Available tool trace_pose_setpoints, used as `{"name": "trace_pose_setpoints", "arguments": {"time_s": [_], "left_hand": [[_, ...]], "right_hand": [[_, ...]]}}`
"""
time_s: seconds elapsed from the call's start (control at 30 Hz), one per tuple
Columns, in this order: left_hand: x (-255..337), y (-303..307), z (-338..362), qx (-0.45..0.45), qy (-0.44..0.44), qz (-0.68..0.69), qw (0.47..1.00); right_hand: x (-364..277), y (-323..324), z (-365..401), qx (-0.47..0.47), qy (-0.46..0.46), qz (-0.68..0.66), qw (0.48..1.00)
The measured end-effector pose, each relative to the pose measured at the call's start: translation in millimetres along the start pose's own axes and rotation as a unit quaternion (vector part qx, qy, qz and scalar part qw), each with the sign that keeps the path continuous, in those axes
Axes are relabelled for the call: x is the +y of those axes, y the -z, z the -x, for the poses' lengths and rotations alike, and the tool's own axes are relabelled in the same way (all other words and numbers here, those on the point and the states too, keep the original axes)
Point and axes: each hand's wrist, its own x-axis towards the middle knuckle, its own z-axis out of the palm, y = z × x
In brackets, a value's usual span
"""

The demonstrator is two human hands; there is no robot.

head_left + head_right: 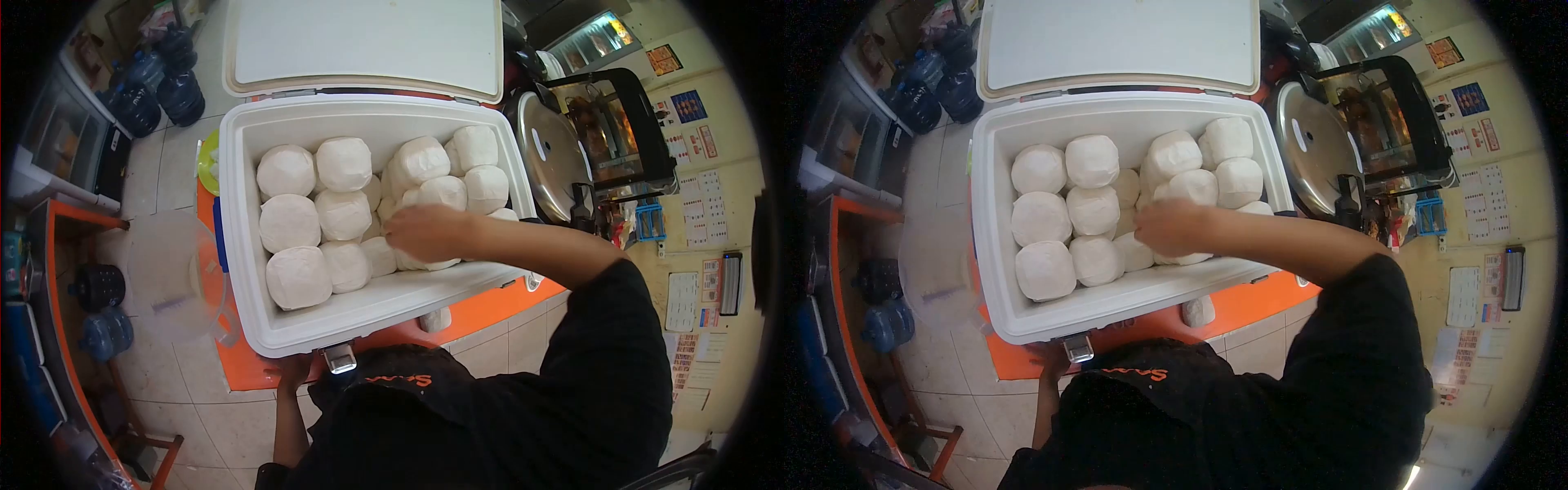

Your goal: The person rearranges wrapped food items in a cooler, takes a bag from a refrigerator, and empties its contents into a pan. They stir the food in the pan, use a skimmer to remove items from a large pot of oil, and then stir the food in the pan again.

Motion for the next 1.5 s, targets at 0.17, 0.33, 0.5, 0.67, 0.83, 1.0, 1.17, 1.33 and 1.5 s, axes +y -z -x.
{"name": "trace_pose_setpoints", "arguments": {"time_s": [0.17, 0.33, 0.5, 0.67, 0.83, 1.0, 1.17, 1.33, 1.5], "left_hand": [[-18.2, -17.1, -15.8, 0.009, 0.019, -0.097, 0.995], [-108.1, -101.6, -69.7, 0.189, -0.07, -0.494, 0.846], [-132.5, -119.0, -88.0, 0.199, -0.05, -0.208, 0.956], [-32.3, -47.2, -27.9, 0.18, 0.102, -0.283, 0.937], [-12.4, -37.2, -36.8, 0.465, -0.059, -0.398, 0.789], [-27.9, -35.0, -19.7, 0.323, -0.058, -0.519, 0.789], [43.1, 24.6, 17.0, 0.015, 0.129, -0.051, 0.99], [3.3, -22.9, -19.2, 0.21, 0.184, -0.212, 0.936], [-26.5, -50.8, -28.2, 0.375, 0.146, -0.456, 0.794]], "right_hand": [[-5.3, -67.4, -53.4, -0.079, -0.006, -0.039, 0.996], [11.6, -118.9, -111.9, -0.171, 0.015, -0.075, 0.982], [19.8, -105.3, -102.3, -0.088, -0.049, -0.188, 0.977], [8.7, -78.6, -74.9, -0.018, -0.159, -0.236, 0.959], [-2.9, 0.5, -29.6, -0.054, -0.213, -0.219, 0.951], [-1.1, 58.7, 45.8, 0.035, -0.202, -0.262, 0.943], [11.6, 76.4, 100.5, -0.022, -0.162, -0.176, 0.971], [3.2, 22.7, 95.0, 0.02, -0.169, -0.039, 0.985], [-6.9, 18.0, 89.1, 0.106, -0.172, -0.05, 0.978]]}}
